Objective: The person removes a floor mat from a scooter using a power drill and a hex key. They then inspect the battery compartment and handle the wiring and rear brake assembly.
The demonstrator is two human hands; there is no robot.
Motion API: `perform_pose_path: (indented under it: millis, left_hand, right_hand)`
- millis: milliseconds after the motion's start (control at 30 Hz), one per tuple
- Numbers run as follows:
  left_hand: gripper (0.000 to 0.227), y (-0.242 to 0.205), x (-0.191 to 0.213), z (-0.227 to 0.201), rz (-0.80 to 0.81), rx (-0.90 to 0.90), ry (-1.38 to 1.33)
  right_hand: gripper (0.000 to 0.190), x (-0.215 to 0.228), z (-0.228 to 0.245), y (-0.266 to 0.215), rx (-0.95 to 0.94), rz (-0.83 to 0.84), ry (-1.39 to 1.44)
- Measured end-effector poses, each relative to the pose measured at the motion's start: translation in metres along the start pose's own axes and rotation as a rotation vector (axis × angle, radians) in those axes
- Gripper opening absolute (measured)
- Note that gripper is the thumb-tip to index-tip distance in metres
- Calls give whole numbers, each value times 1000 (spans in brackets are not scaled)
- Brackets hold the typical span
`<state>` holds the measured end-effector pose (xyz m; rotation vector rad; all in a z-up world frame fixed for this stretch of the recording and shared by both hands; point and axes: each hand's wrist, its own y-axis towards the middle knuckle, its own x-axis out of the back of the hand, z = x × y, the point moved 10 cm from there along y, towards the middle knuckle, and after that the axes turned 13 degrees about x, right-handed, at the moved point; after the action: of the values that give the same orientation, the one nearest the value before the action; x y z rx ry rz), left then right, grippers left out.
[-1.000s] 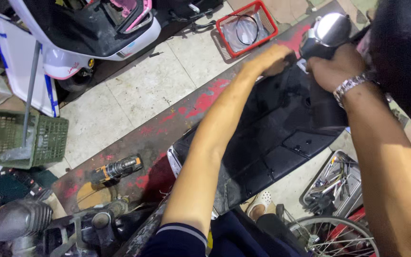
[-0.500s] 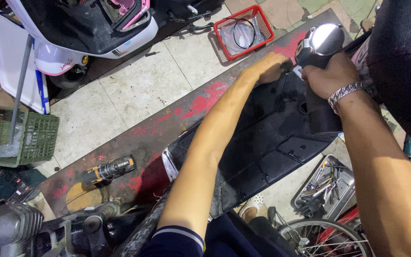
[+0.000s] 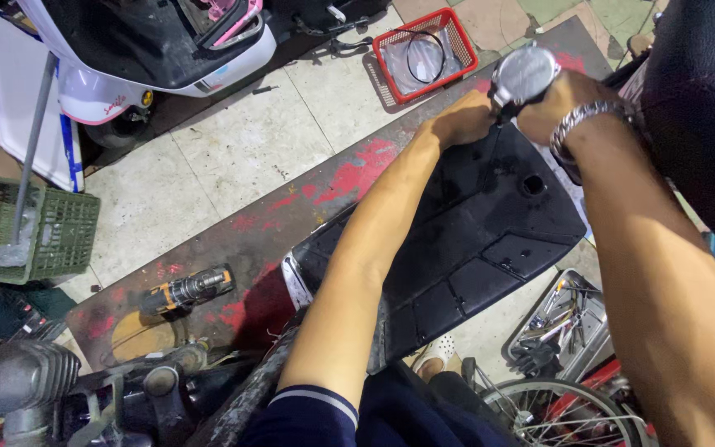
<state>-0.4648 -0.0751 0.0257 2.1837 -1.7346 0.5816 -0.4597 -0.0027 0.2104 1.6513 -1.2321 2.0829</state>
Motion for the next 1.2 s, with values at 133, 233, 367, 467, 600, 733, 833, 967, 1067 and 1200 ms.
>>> perform_pose_path:
  millis: [133, 233, 367, 467, 600, 733, 833, 967, 1067, 1200]
  left_hand:
    - [17, 1, 1, -6, -15, -83, 43]
    - [15, 4, -8, -9, 26, -117, 117]
    - [17, -1, -3, -21, -12, -211, 44]
    - [19, 4, -4, -25, -40, -163, 89]
    - [17, 6, -10, -15, 34, -4, 165]
    - [20, 3, -5, -18, -6, -61, 154]
    - [20, -3, -10, -16, -78, -138, 127]
    - [23, -1, -17, -8, -100, -131, 187]
    - [26, 0, -9, -7, -117, -108, 184]
    - [16, -3, -13, -3, -115, -84, 226]
  right_hand:
    - [51, 5, -7, 11, -12, -53, 15]
    - [54, -3, -17, 19, -2, -84, 21]
    - [67, -11, -32, 29, -1, -85, 7]
    - [72, -20, -41, 31, -42, -155, 146]
    - [73, -19, -42, 28, -19, -186, 192]
    - [69, -12, -31, 14, 5, -189, 271]
    - [67, -21, -26, 13, 13, -180, 273]
    - [66, -29, -27, 19, 4, -177, 257]
    - [65, -34, -27, 25, -6, -185, 269]
    - [64, -42, -28, 28, -29, -191, 280]
